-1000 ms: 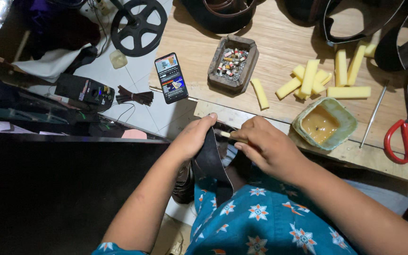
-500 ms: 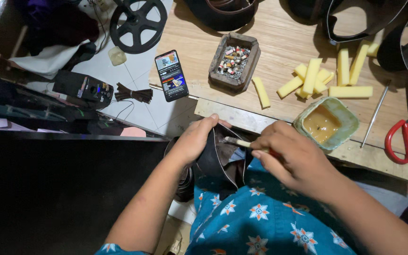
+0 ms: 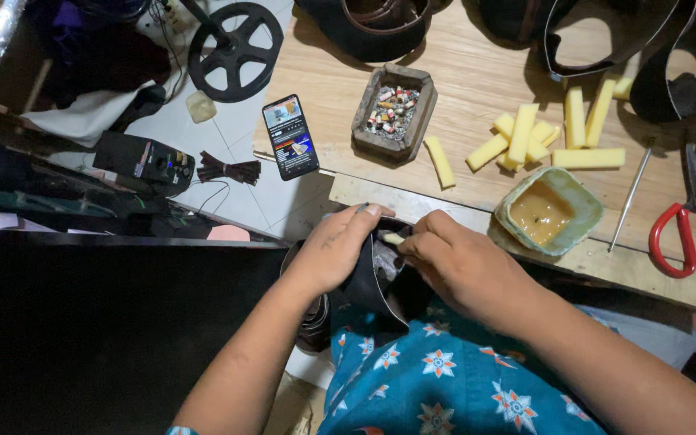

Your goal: The person holds a shoe upper component in one hand and uses a brush to apply glue from a container onto its inner edge, working on one component at a time. They dip the brush back into the glue container repeatedly and set finished components on the table with others.

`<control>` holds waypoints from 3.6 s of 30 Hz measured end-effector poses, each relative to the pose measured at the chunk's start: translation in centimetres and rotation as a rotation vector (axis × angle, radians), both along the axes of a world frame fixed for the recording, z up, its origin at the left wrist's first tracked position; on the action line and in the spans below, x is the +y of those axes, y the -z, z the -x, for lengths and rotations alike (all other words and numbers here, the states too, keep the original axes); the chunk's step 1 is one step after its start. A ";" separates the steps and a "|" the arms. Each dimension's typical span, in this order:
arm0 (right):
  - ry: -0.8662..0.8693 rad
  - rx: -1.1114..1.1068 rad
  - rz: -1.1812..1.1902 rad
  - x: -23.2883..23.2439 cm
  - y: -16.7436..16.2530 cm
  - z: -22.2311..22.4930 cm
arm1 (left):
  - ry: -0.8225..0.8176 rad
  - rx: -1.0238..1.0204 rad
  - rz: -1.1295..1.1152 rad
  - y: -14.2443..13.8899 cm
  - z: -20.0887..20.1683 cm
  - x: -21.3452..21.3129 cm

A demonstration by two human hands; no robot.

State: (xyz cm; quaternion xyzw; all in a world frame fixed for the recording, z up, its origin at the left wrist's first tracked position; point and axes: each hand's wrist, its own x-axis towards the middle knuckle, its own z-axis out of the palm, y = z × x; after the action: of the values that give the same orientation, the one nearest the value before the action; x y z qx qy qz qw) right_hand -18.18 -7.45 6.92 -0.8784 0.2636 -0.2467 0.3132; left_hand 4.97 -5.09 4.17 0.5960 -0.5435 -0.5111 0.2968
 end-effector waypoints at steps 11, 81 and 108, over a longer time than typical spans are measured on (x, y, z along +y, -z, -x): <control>0.183 -0.135 0.229 2.1 2.7 1.1 | -0.049 -0.021 0.019 2.7 -0.9 0.1; 0.060 -0.364 -0.294 2.9 0.2 0.3 | -0.383 0.938 0.023 2.1 2.6 5.8; 0.577 -0.390 -0.333 -0.6 -0.6 10.4 | -0.458 1.046 0.073 2.7 -1.0 5.8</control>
State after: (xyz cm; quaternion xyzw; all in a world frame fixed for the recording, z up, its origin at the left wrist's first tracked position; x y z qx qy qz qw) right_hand -28.55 -8.02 7.53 -0.6417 0.4718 -0.4411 0.4135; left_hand 5.94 0.70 1.51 0.3558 -0.1985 -0.6417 0.6498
